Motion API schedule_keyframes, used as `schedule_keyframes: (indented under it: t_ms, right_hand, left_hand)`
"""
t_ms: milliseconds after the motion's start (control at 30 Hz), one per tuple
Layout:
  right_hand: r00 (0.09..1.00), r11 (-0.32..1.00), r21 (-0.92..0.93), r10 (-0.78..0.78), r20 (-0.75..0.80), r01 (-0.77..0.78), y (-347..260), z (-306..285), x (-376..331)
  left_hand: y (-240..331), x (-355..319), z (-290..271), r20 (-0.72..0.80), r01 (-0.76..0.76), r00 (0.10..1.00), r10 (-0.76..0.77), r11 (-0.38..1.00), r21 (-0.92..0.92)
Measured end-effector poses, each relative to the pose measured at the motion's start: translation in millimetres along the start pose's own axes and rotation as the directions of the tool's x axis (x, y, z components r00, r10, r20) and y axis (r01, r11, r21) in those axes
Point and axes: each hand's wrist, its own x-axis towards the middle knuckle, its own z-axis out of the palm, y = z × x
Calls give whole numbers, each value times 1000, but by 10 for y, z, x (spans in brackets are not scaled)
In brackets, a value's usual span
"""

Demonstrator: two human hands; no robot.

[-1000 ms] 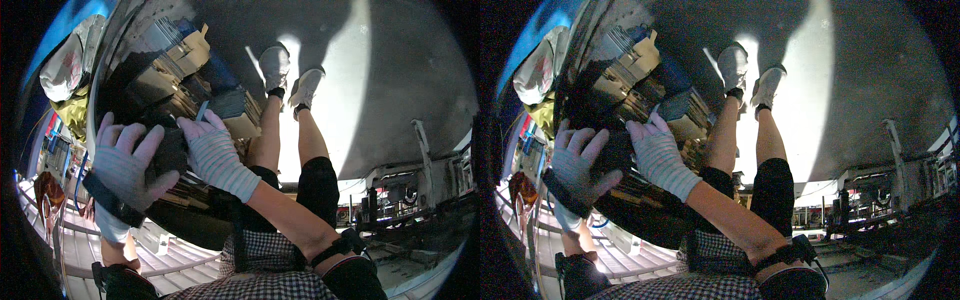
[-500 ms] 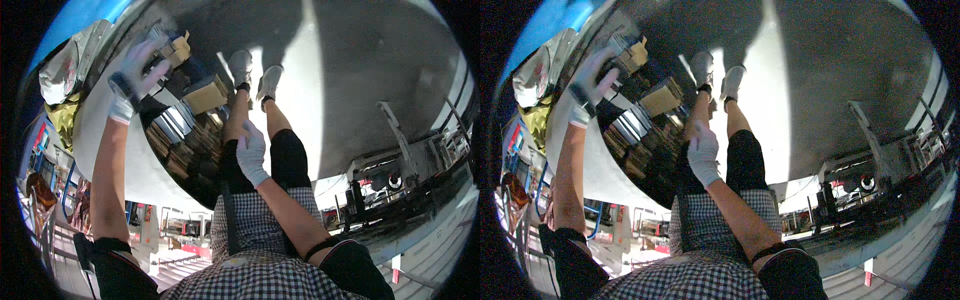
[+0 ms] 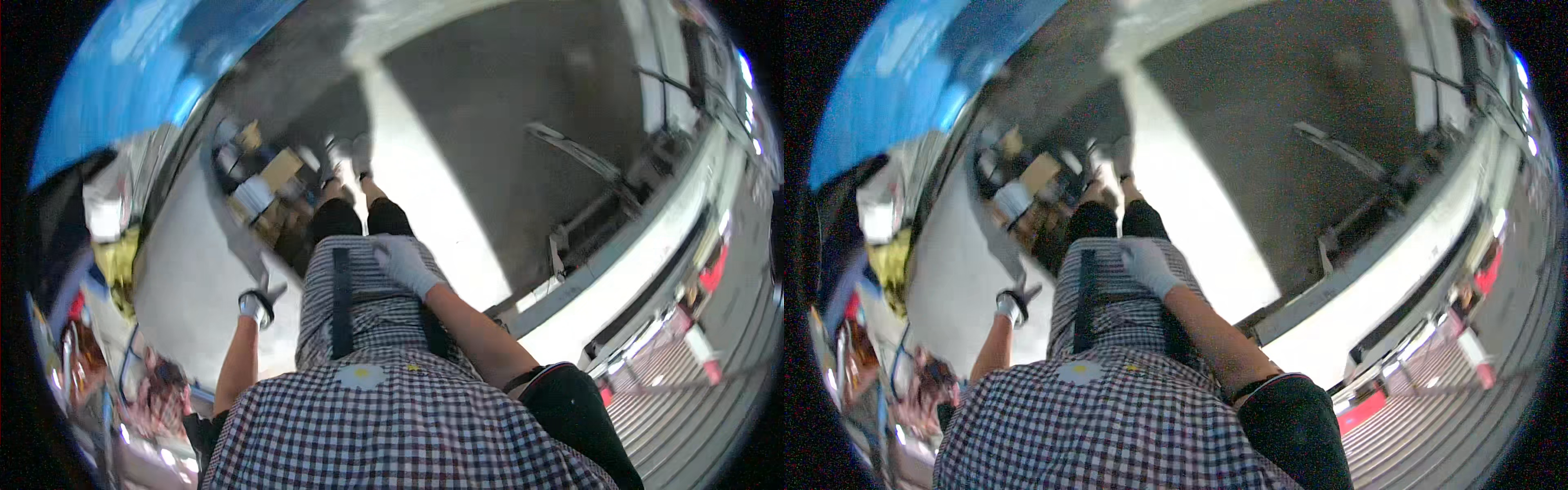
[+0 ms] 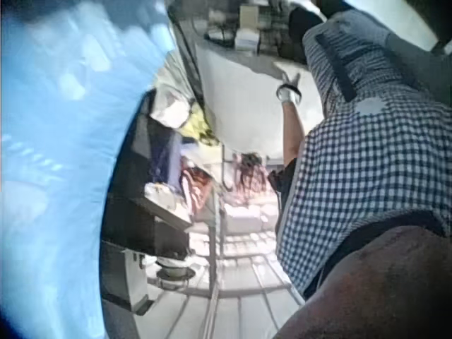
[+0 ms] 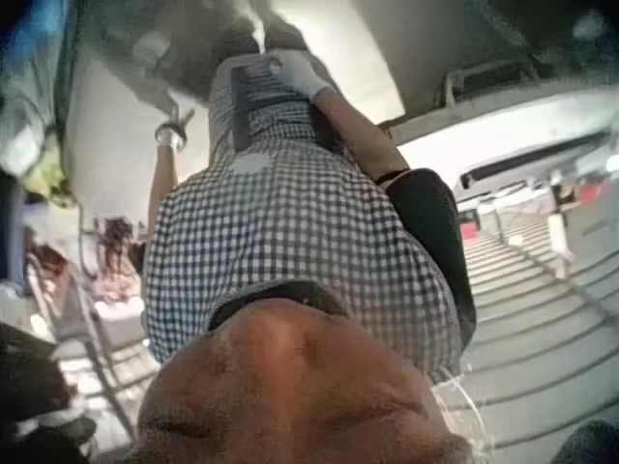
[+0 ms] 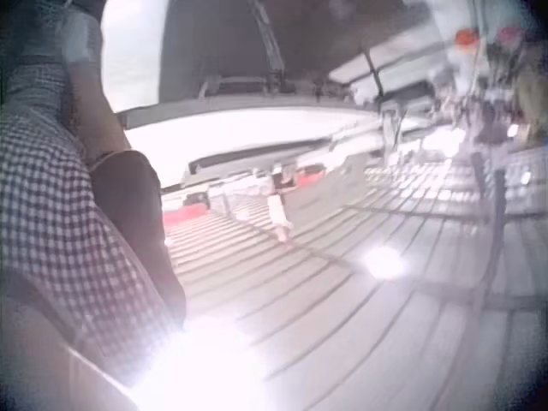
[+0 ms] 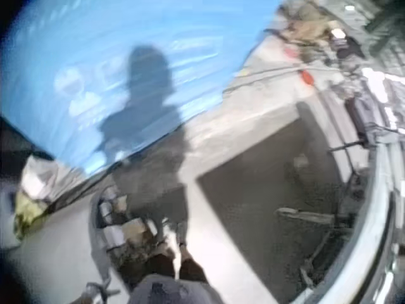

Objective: Applying product certification labels and tape to long plastic automotive components.

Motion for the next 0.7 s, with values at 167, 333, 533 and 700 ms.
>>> schedule_keyframes:
  t_ms: [167, 333, 533, 700]
  right_hand:
    - [926, 999, 0, 30, -377, -33, 320, -165, -1203]
    - [818, 952, 142, 307, -486, -273, 345, 268, -1453]
    - [766, 948, 267, 301, -568, -175, 48, 728, -1329]
    - [698, 844, 534, 409, -588, -45, -37, 1096, -1070]
  left_hand:
    - [456, -355, -866, -408, -289, 912, -43, 638, -714]
    - [513, -933, -2134, -647, -340, 746, 155, 925, -171]
    - [1507, -1183, -3021, -550, -377, 733, 400, 912, 161]
    - [2414, -1211, -3463, -354, -387, 767, 535, 826, 409]
